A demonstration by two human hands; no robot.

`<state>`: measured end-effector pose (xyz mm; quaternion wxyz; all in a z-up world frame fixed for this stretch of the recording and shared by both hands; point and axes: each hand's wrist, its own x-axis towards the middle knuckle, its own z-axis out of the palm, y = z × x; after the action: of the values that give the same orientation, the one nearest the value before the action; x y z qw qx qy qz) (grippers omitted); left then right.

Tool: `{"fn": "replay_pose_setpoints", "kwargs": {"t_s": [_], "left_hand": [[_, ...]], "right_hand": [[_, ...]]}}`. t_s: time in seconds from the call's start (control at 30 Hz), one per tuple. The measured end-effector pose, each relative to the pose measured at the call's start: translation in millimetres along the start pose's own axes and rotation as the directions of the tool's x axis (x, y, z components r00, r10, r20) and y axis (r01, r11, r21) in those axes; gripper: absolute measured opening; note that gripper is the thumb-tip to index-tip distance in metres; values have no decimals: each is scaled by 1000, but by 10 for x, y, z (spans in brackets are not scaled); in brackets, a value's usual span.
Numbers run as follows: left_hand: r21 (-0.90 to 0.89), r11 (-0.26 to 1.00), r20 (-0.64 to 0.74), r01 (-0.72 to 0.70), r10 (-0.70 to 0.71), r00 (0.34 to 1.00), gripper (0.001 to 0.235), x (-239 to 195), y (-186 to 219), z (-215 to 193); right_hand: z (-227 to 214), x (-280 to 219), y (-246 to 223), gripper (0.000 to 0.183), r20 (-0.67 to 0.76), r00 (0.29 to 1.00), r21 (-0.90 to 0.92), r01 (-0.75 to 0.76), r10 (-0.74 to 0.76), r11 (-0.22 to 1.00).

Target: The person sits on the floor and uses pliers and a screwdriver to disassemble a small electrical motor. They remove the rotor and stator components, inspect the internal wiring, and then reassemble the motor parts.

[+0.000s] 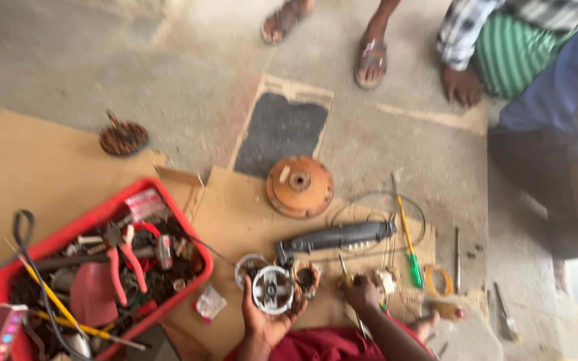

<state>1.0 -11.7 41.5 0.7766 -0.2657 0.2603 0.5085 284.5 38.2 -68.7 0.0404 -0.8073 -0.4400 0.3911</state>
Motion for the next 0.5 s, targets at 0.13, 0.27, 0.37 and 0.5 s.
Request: {"fn": "replay_pose_setpoints", "kwargs": {"t_s": [0.13, 0.27, 0.37, 0.5], "left_hand": [[21, 995, 47, 95, -96, 994, 95, 207, 47, -201], [56, 998, 109, 35, -41, 993, 100, 219, 20, -220], [31, 999, 53, -8, 6, 999, 93, 151, -10, -138], [5, 996, 36, -86, 86, 996, 83, -15, -155, -20]], "right_hand": [[-172, -30, -253, 66, 0, 1000, -113, -23, 23, 993], [-294, -236, -331, 72, -22, 999, -47, 24, -25, 999], [-299, -208, -259, 76, 1, 998, -35, 58, -58, 998], [-300, -133, -138, 99, -148, 980, -143, 115, -136, 983]]}}
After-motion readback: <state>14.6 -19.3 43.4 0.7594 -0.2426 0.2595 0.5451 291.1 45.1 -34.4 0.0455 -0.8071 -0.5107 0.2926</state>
